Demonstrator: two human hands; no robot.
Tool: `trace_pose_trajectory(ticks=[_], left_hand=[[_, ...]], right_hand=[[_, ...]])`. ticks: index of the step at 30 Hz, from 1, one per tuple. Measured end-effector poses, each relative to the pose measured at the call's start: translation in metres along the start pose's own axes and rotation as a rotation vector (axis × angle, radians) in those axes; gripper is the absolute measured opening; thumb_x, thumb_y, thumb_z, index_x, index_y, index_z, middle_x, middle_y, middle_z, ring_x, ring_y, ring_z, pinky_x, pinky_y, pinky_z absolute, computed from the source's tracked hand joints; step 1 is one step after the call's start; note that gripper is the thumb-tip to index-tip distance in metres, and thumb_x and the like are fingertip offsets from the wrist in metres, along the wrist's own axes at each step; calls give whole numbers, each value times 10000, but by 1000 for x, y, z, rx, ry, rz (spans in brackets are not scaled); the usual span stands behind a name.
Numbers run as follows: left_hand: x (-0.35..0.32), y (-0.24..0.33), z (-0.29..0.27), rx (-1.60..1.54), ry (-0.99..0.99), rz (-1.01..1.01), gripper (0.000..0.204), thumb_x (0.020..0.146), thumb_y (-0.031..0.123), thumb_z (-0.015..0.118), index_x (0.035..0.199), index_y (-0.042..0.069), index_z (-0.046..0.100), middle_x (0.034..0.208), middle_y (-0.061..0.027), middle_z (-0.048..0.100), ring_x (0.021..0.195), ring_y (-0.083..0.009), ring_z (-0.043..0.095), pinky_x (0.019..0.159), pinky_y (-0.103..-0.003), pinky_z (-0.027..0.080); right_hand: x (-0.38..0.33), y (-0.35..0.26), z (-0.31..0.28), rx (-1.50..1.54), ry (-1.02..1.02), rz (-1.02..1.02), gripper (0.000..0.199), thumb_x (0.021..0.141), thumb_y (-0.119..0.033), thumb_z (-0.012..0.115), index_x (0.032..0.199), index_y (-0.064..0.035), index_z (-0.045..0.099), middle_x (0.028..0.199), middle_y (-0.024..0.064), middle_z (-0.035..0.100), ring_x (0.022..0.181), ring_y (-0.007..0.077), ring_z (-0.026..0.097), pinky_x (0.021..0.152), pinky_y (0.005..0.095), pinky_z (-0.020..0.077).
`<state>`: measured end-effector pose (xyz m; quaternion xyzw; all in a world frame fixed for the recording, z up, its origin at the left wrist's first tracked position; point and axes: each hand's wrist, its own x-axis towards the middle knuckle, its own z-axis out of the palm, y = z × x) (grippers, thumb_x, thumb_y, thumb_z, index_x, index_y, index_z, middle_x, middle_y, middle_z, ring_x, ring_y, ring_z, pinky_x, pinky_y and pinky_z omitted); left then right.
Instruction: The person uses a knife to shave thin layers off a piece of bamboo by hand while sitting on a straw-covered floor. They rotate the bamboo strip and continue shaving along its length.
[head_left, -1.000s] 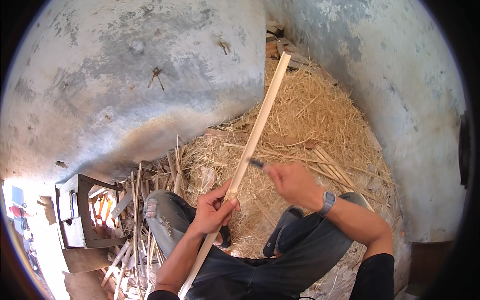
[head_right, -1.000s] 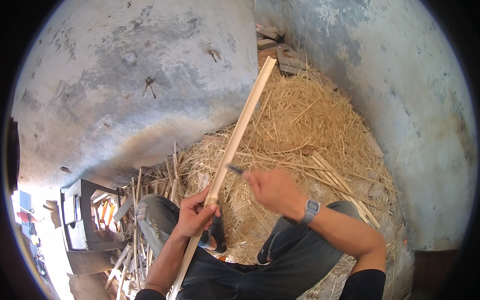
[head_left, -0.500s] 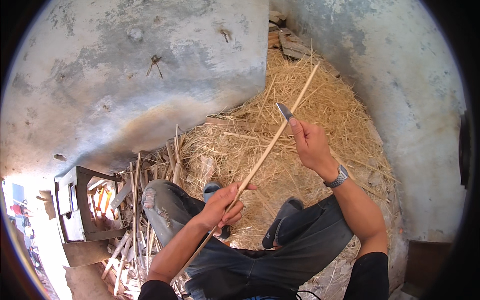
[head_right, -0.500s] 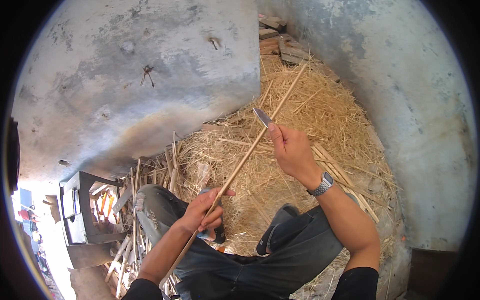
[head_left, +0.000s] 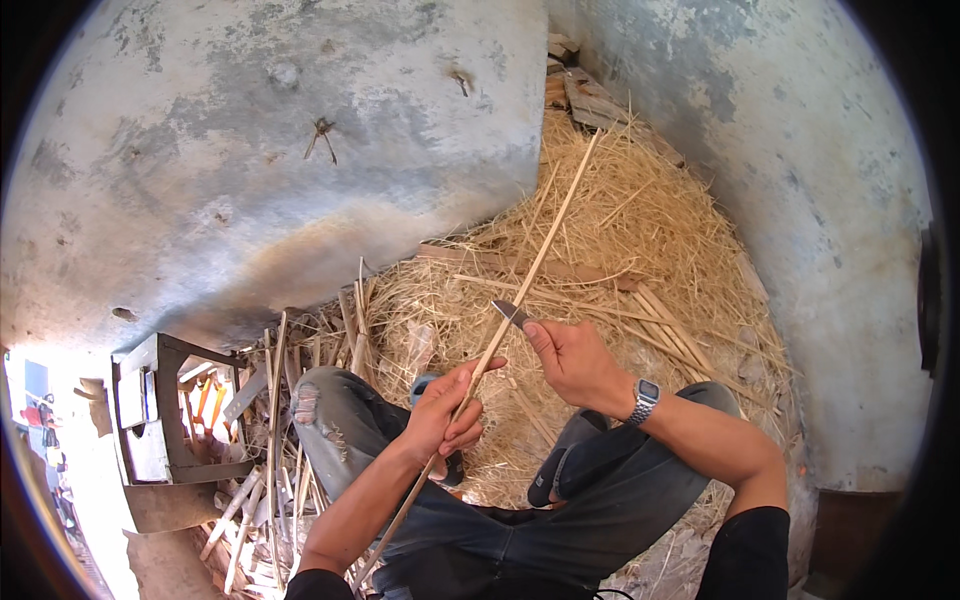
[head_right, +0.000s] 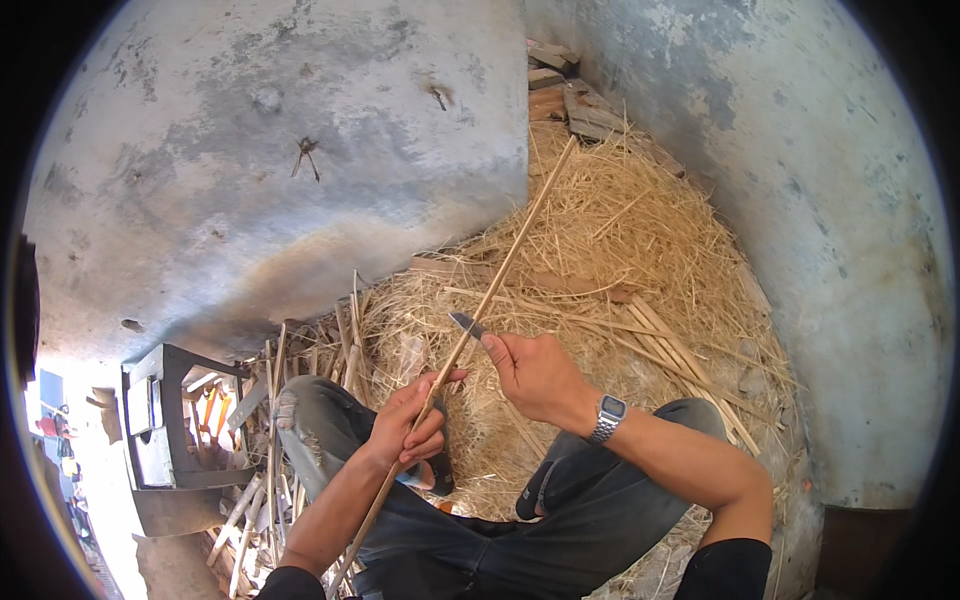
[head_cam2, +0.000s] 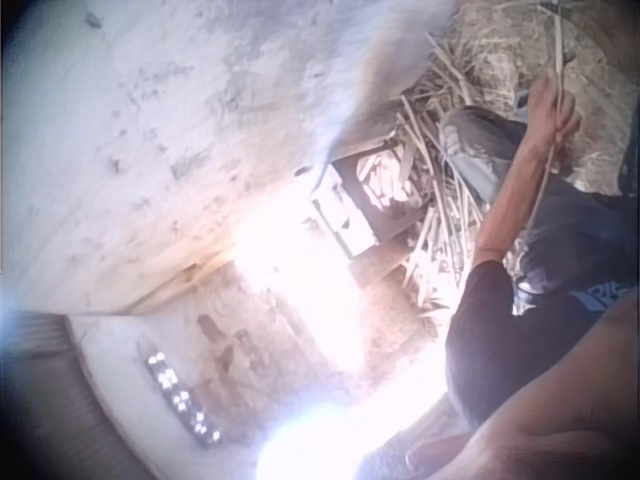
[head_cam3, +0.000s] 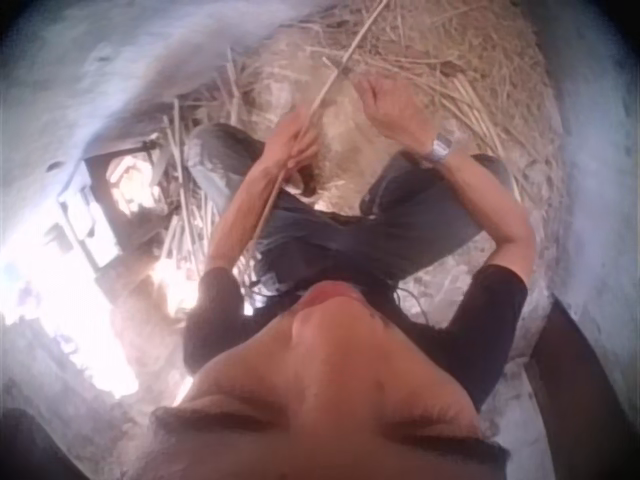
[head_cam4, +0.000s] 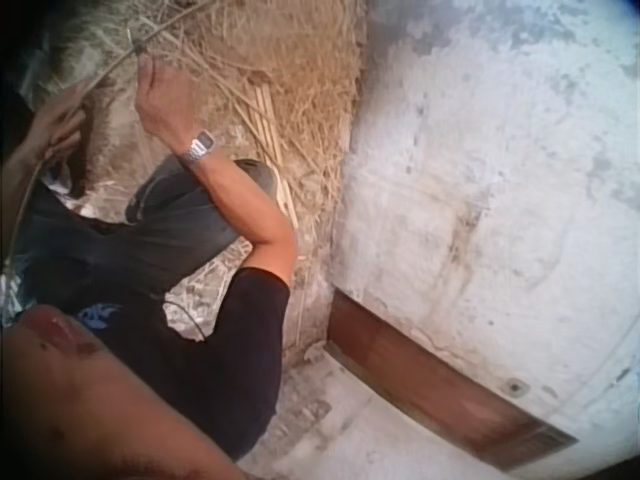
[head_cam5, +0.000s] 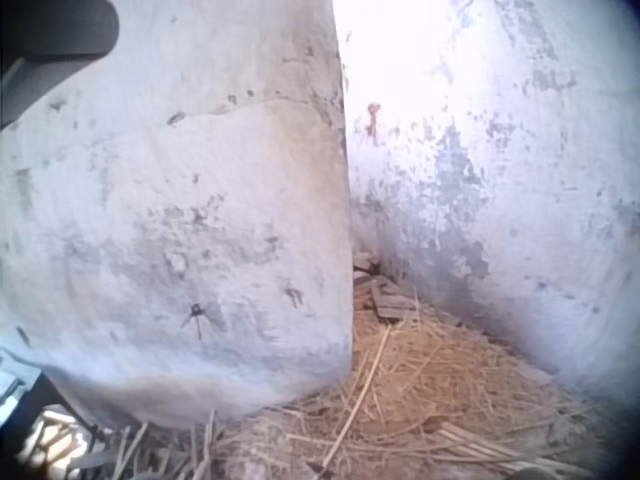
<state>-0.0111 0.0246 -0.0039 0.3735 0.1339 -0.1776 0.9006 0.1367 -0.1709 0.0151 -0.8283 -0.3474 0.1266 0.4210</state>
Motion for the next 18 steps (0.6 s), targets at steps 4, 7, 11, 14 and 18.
trace_pose_trajectory(ticks=[4,7,11,14,18], left_hand=[[-1,-2,-3,-37,-1,-7,488,1158,345,292,1533,54,408,467,25,345,313,-84,329,341,-230,279],[4,-1,-2,-110,61,-14,490,1160,345,290,1566,88,388,466,15,344,319,-99,339,344,-234,285],[6,0,-5,-178,30,-20,490,1160,314,289,1589,85,346,468,11,365,307,-97,337,336,-235,285],[10,2,-4,-172,15,-32,495,1161,311,278,1598,84,333,474,8,368,309,-97,337,335,-230,293],[14,1,-4,-211,29,-33,496,1161,310,271,1592,77,349,483,5,383,312,-96,343,338,-224,298]], right_hand=[[-4,-1,5,27,-24,-25,453,1100,-291,514,781,17,605,552,194,482,443,334,437,473,428,363],[-17,-7,24,116,-98,-24,455,1098,-292,516,776,17,605,563,198,492,456,338,445,480,420,371],[-13,-11,21,168,-191,14,482,1101,-325,501,804,30,637,600,239,548,502,384,541,515,452,434],[-15,-5,22,218,-266,16,510,1107,-345,491,778,26,613,572,199,507,468,309,497,508,423,419],[-9,9,20,455,-439,142,566,1116,-401,472,703,-25,562,521,58,449,453,156,438,470,349,373]])
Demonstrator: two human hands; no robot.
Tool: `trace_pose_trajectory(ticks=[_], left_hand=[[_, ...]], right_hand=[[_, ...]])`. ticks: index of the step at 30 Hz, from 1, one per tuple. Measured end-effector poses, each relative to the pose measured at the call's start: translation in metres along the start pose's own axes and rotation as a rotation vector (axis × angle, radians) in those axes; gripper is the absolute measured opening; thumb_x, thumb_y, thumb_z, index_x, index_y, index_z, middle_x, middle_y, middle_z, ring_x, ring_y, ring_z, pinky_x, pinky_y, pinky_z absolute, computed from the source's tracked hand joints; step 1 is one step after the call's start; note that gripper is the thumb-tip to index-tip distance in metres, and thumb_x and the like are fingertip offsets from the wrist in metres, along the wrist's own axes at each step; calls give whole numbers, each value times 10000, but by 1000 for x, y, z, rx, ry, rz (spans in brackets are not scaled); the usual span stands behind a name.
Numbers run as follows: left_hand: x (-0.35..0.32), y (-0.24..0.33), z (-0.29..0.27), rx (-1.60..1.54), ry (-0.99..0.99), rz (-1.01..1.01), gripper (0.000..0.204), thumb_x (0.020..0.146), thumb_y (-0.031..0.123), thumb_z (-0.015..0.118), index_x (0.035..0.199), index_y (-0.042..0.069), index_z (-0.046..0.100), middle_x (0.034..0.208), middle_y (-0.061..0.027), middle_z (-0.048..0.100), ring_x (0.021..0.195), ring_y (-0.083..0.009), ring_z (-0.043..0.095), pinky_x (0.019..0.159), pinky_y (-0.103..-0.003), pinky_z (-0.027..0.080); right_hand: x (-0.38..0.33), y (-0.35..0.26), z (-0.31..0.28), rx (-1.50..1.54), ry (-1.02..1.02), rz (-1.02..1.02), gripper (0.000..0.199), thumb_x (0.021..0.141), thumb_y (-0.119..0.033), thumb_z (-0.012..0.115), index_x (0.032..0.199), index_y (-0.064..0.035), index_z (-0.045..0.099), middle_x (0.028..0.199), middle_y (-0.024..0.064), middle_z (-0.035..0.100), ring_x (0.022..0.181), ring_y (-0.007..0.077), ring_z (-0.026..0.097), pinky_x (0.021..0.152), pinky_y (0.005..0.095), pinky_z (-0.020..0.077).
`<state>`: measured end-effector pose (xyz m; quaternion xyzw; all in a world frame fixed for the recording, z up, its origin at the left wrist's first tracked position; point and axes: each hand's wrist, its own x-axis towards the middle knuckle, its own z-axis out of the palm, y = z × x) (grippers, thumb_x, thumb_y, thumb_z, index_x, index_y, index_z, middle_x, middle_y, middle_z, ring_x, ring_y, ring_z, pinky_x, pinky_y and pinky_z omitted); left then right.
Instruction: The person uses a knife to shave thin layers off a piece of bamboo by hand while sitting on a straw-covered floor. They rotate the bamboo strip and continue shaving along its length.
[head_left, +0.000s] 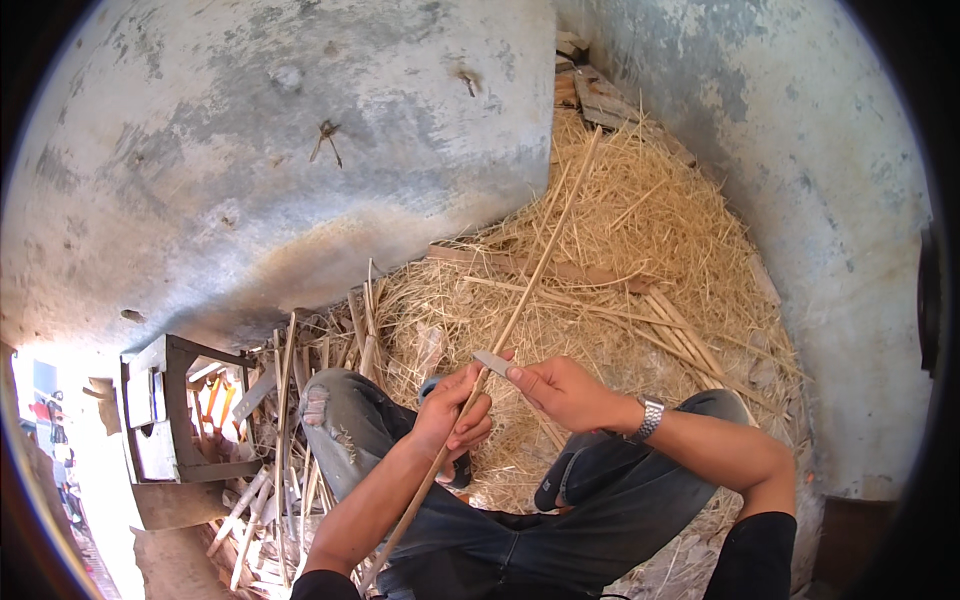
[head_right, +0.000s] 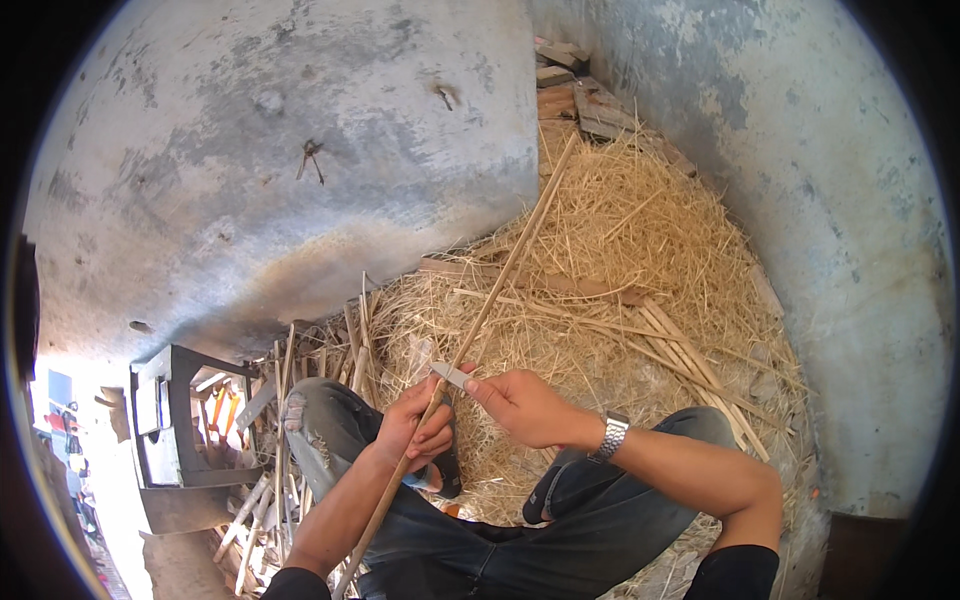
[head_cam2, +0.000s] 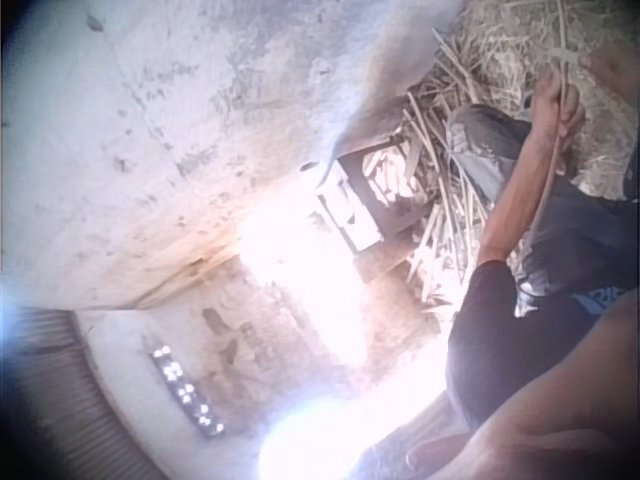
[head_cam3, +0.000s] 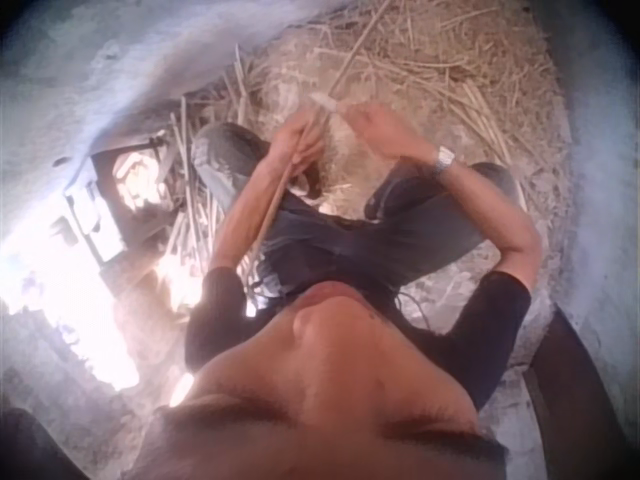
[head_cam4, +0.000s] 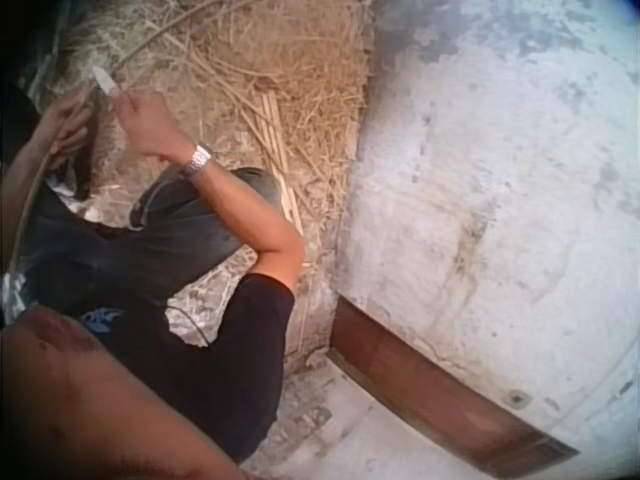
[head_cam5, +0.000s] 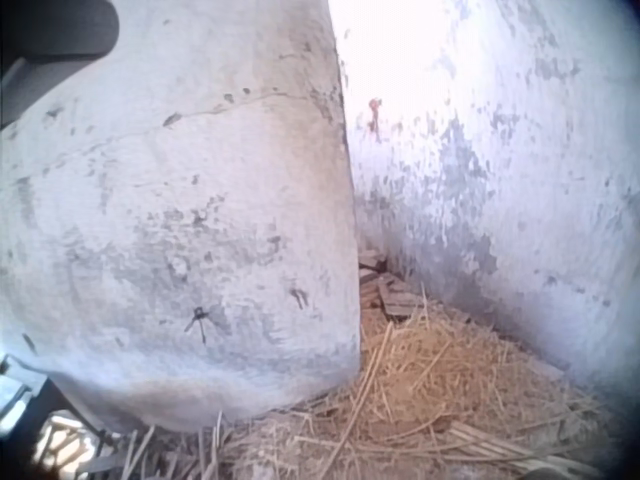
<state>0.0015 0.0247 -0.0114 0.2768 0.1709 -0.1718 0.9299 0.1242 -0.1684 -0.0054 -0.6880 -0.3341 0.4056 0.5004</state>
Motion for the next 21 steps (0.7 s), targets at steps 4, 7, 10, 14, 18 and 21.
trace_pose_trajectory(ticks=[4,7,10,14,18,21], left_hand=[[1,0,-2,89,22,-1,492,1158,339,315,1584,104,387,495,20,390,330,-98,355,340,-230,303],[4,-5,-6,332,74,124,492,1148,353,376,1572,108,420,520,6,458,342,-91,391,359,-225,345],[6,-12,-1,708,248,166,503,1131,373,442,1561,113,452,560,-13,526,361,-83,440,384,-219,388],[5,-14,4,832,222,206,518,1122,372,476,1573,118,444,593,-5,538,404,-62,469,405,-212,404],[4,-16,6,867,238,231,520,1120,355,489,1574,107,441,608,0,538,443,-56,484,414,-215,414],[2,-14,8,882,249,237,516,1119,349,492,1563,89,453,634,-4,553,482,-55,514,422,-210,429]], right_hand=[[-1,-10,-13,414,-233,332,577,1110,-471,469,673,-99,525,527,-57,419,453,60,386,425,266,309],[0,-13,-24,439,-47,354,557,1093,-505,500,723,-91,556,540,-77,339,420,49,324,389,259,251],[1,-23,-30,388,75,294,539,1050,-516,591,734,-80,617,547,-62,394,416,55,359,390,259,278],[3,-14,-24,26,84,143,496,961,-475,747,729,-45,668,566,-33,497,455,62,425,415,278,326],[2,-13,-20,-58,87,88,481,924,-436,806,733,-11,684,577,-20,530,533,58,447,477,285,365],[1,-21,-19,-104,43,170,455,938,-411,795,766,-2,691,577,-24,522,569,56,447,510,290,377]])
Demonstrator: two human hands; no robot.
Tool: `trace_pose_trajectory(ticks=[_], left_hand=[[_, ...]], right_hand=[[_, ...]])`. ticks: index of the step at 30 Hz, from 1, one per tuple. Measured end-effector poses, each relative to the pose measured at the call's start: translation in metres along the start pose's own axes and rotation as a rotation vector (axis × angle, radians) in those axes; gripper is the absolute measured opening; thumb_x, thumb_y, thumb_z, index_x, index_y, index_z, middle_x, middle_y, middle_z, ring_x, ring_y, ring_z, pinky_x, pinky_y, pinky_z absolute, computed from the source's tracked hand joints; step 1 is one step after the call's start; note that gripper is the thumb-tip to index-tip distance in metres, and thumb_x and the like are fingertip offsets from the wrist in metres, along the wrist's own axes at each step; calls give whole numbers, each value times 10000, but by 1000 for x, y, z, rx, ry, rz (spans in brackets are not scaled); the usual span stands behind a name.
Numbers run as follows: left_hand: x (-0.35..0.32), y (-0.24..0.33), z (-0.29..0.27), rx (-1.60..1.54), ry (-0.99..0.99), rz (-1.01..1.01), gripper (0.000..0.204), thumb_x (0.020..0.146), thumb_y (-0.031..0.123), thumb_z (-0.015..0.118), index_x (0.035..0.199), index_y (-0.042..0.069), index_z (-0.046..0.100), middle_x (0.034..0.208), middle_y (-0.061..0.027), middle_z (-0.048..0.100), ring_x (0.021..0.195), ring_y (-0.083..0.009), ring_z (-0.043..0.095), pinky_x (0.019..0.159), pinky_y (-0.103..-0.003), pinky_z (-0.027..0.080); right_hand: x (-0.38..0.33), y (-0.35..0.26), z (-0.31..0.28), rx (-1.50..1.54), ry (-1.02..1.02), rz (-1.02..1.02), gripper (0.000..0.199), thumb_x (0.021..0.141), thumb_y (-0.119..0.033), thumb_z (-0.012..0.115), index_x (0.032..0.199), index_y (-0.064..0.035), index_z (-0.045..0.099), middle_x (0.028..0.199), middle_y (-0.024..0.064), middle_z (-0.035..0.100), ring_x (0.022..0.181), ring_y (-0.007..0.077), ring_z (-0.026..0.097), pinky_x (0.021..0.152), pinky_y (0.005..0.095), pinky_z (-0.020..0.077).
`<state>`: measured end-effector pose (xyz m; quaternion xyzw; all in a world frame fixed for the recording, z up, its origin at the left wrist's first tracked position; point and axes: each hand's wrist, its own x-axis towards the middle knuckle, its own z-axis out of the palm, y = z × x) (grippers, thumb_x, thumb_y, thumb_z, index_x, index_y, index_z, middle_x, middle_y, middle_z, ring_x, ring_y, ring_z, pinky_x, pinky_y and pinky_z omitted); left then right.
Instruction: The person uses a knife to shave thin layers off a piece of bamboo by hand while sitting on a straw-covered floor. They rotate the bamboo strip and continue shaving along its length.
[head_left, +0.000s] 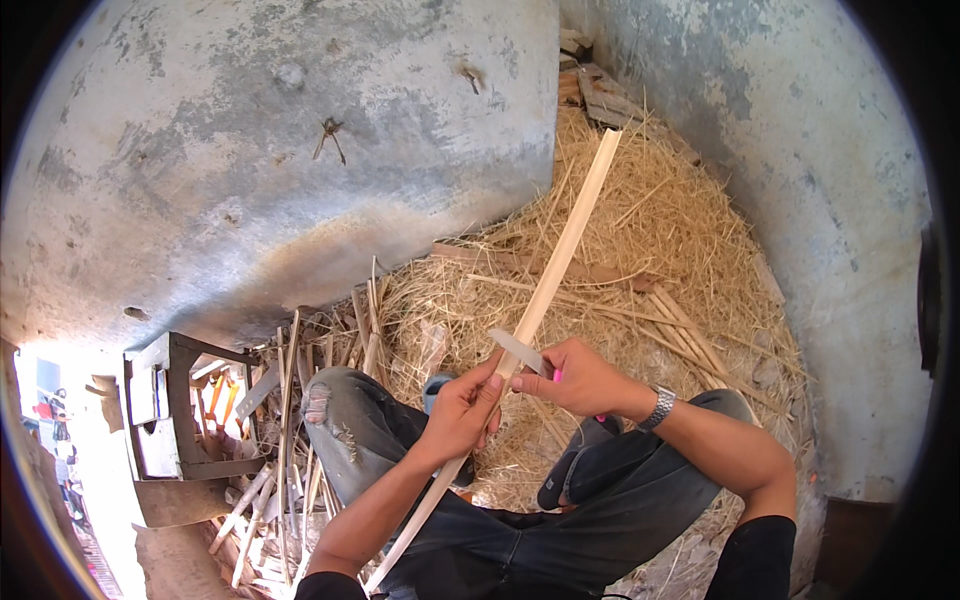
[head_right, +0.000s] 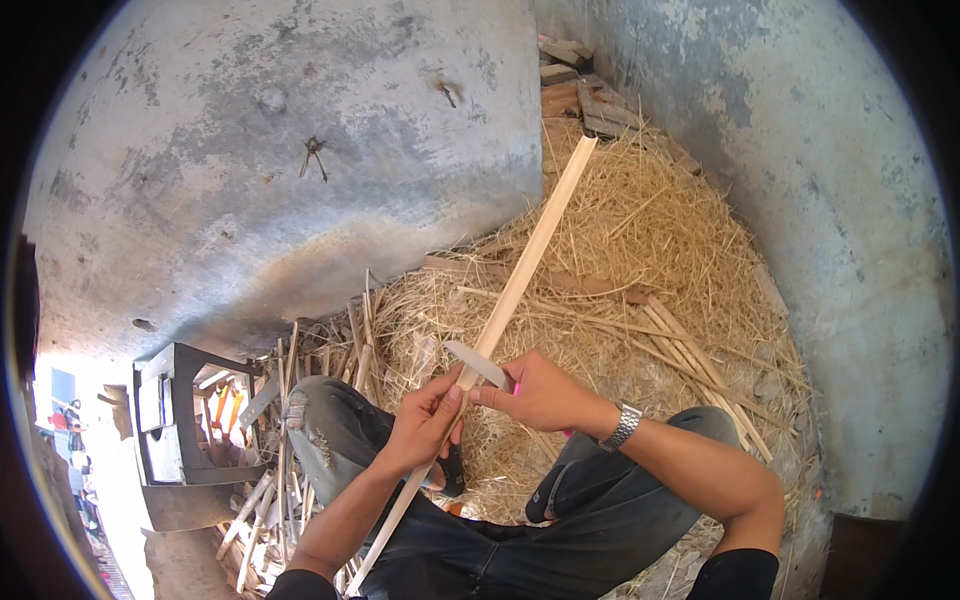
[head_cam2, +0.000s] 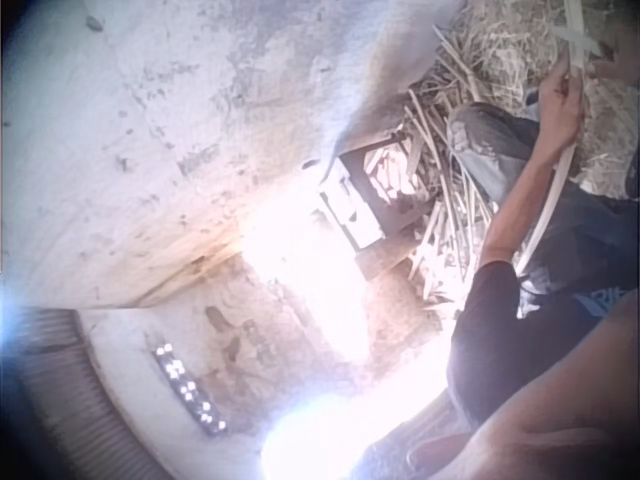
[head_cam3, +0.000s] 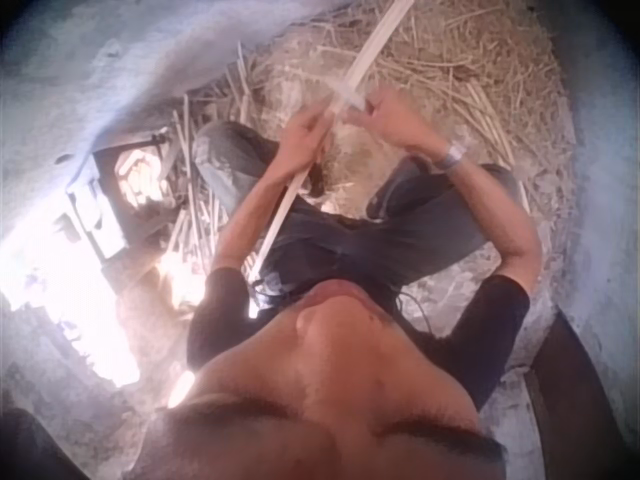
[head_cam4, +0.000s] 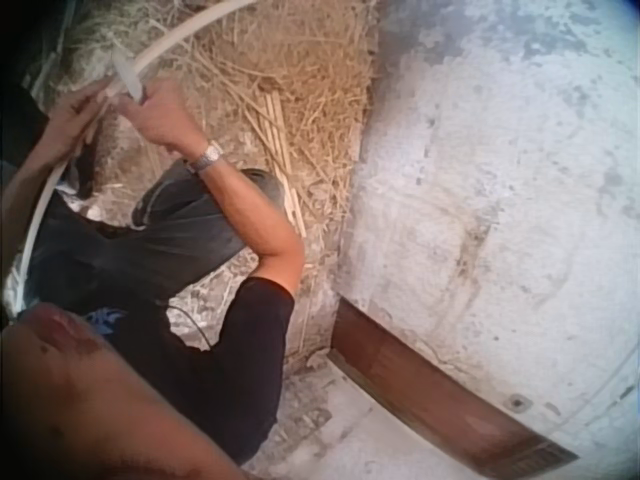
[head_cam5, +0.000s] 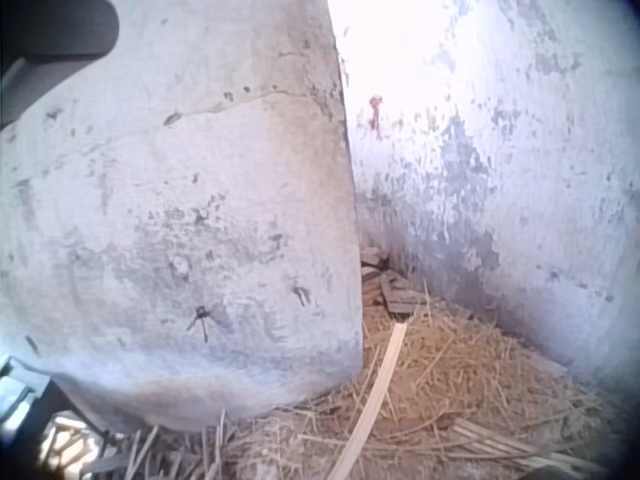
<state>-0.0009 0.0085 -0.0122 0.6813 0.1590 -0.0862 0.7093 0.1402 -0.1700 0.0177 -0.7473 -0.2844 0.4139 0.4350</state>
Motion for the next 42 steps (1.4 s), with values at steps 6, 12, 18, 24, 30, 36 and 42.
trace_pose_trajectory(ticks=[6,12,18,24,30,36,42], left_hand=[[-1,-2,-4,-54,-47,-80,497,1124,360,472,1530,73,474,609,-22,553,430,-74,495,417,-215,418],[-1,-12,-9,-337,-243,-112,381,1132,367,446,1289,51,587,567,-31,522,364,-94,430,378,-230,369],[1,-20,-6,-732,-403,-241,400,1150,314,374,1459,80,473,514,6,397,340,-90,361,347,-225,310],[4,-5,-25,-1082,-427,-323,495,1160,301,282,1631,151,295,500,56,325,326,-70,326,326,-215,291],[1,-4,-19,-903,-396,-273,512,1159,325,305,1636,143,280,503,45,324,332,-78,323,336,-210,283],[-1,-7,-4,-747,-391,-186,528,1156,335,312,1638,124,259,498,21,338,336,-98,348,340,-225,294],[-3,-6,-7,-706,-391,-164,542,1156,325,323,1633,76,254,505,14,357,342,-87,317,353,-219,303]], right_hand=[[0,2,4,-74,-15,-221,323,972,-301,751,848,-11,676,575,1,506,550,90,451,526,309,394],[-6,3,-2,-36,-80,-423,229,950,-207,727,836,-22,653,589,23,521,546,107,453,533,315,401],[-11,2,-7,20,-204,-372,282,914,-184,749,740,-24,596,589,17,522,567,87,458,540,303,403],[-15,-3,-20,-62,-129,-406,285,870,-233,794,759,-23,635,611,20,562,563,93,486,539,302,411],[-9,-8,-32,-87,480,-317,427,826,-390,883,777,-45,636,608,1,547,557,78,475,521,274,392],[-9,-10,-15,-145,564,-336,472,807,-423,900,796,-32,636,613,-3,539,562,80,489,515,272,391],[-2,-7,-39,-244,717,-306,511,823,-476,869,816,-23,633,610,21,529,559,121,488,525,307,395]])
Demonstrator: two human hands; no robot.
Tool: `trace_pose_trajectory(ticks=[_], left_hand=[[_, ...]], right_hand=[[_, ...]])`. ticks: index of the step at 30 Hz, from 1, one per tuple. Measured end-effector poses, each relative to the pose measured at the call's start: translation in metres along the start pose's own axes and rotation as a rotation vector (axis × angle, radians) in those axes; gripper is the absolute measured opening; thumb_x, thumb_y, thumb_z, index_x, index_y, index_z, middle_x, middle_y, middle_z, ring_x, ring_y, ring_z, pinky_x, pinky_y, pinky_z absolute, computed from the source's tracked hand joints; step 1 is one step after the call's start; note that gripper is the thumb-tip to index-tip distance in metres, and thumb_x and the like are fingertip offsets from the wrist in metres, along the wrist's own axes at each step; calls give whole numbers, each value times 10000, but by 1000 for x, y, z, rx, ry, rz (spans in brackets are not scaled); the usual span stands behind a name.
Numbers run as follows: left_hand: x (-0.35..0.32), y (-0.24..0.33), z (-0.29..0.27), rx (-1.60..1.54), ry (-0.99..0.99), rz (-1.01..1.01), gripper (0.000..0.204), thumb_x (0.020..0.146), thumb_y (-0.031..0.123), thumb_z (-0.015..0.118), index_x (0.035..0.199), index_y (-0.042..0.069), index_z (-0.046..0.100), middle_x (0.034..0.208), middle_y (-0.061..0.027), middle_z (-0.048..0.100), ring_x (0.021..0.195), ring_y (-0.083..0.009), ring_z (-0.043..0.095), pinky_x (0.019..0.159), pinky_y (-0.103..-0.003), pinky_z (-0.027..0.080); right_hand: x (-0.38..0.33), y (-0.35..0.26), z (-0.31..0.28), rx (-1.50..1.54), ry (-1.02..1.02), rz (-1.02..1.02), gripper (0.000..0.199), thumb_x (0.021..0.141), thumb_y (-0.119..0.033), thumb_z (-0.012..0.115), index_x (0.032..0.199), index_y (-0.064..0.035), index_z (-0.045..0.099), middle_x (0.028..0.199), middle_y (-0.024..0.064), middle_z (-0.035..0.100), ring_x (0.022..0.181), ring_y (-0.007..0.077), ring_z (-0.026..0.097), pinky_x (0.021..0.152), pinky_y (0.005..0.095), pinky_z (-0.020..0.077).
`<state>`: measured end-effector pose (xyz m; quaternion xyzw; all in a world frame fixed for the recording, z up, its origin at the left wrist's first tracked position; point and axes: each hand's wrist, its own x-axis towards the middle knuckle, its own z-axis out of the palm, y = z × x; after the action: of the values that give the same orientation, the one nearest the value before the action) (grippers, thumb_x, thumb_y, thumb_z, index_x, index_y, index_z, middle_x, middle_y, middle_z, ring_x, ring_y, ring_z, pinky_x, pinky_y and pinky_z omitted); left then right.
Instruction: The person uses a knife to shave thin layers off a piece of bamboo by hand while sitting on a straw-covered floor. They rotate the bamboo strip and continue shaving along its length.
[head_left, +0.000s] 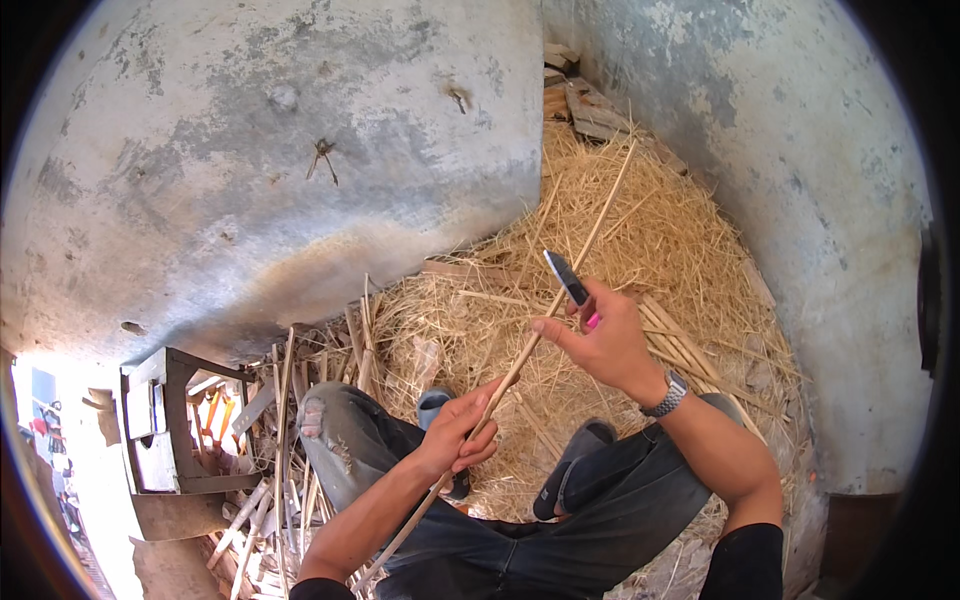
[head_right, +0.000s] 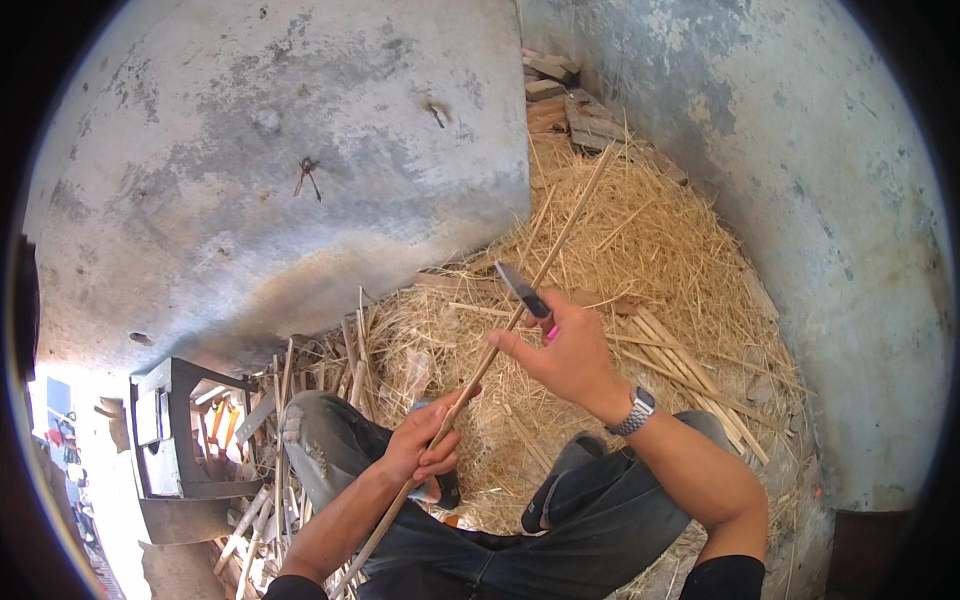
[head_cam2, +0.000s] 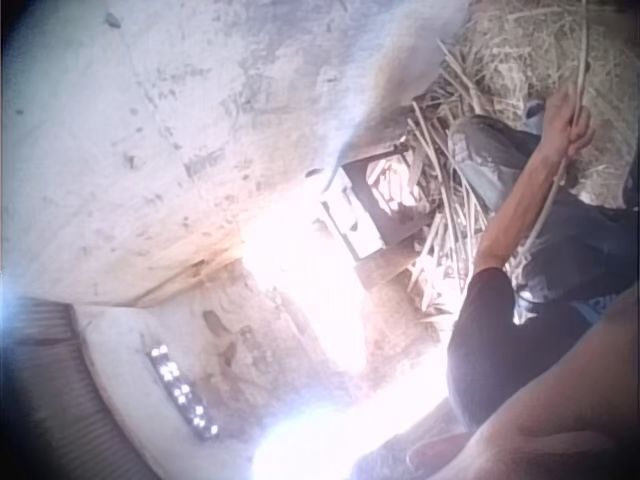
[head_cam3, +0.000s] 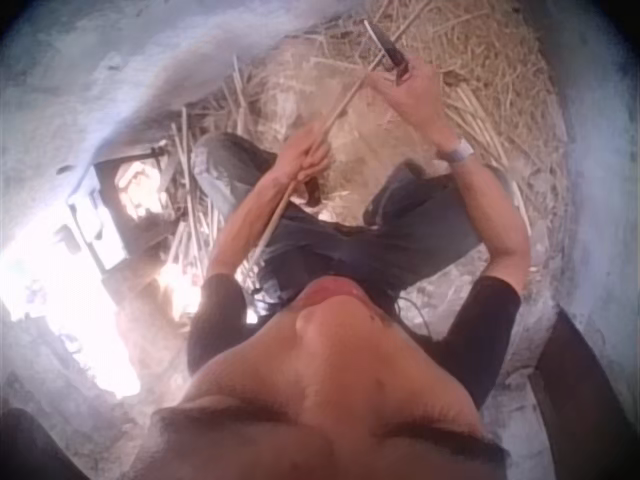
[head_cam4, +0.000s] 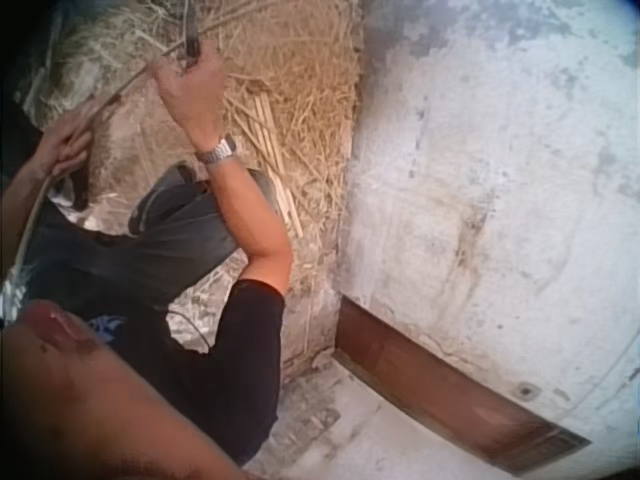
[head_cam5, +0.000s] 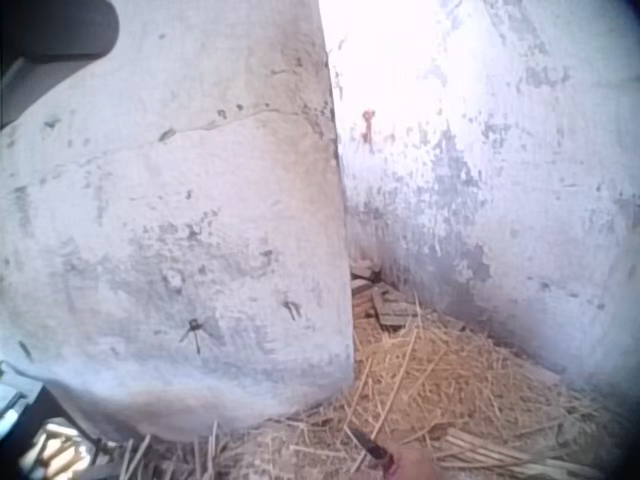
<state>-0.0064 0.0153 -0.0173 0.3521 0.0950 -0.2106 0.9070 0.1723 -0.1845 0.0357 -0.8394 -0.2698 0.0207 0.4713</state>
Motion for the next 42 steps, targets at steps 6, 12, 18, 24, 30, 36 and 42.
trace_pose_trajectory(ticks=[6,12,18,24,30,36,42], left_hand=[[-8,-3,-2,133,2,25,547,1152,330,351,1624,61,286,509,24,369,356,-78,335,379,-210,324],[-11,-5,2,205,-51,-5,553,1148,329,379,1621,57,293,510,8,419,378,-75,376,383,-211,347],[-13,-8,1,286,-99,-64,560,1143,352,403,1625,83,309,531,-7,458,382,-78,434,387,-218,384],[-12,-9,4,298,-116,-78,556,1143,331,409,1625,76,301,529,-1,464,393,-77,458,398,-215,424],[-11,-8,2,234,-142,-103,499,1151,295,365,1572,27,354,508,-15,459,393,-93,447,391,-224,399],[-11,-5,9,240,-84,-76,489,1154,297,353,1543,5,401,485,10,392,381,-80,385,404,-231,344],[-17,-2,4,283,36,-8,487,1152,284,369,1538,-9,417,476,28,382,354,-70,349,446,-207,334]], right_hand=[[22,19,-28,-31,125,89,522,880,-509,809,806,-26,626,625,4,486,574,113,438,528,318,362],[47,52,-67,207,231,196,407,976,-430,733,860,-51,640,626,-50,467,550,56,392,506,267,321],[57,78,-91,509,382,336,334,1004,-391,709,901,-90,609,534,-86,407,390,37,313,378,249,237],[60,89,-99,573,455,359,335,1010,-391,705,860,-123,570,521,-93,380,377,38,302,365,247,230],[57,95,-101,336,383,271,454,1054,-478,596,808,-96,591,531,-74,386,421,58,333,421,273,263],[58,106,-102,-51,420,67,599,1100,-476,480,687,-53,573,534,-5,422,492,128,394,487,343,308],[51,90,-78,-239,281,49,601,1114,-449,458,658,-63,525,550,-12,417,529,121,375,512,340,314]])
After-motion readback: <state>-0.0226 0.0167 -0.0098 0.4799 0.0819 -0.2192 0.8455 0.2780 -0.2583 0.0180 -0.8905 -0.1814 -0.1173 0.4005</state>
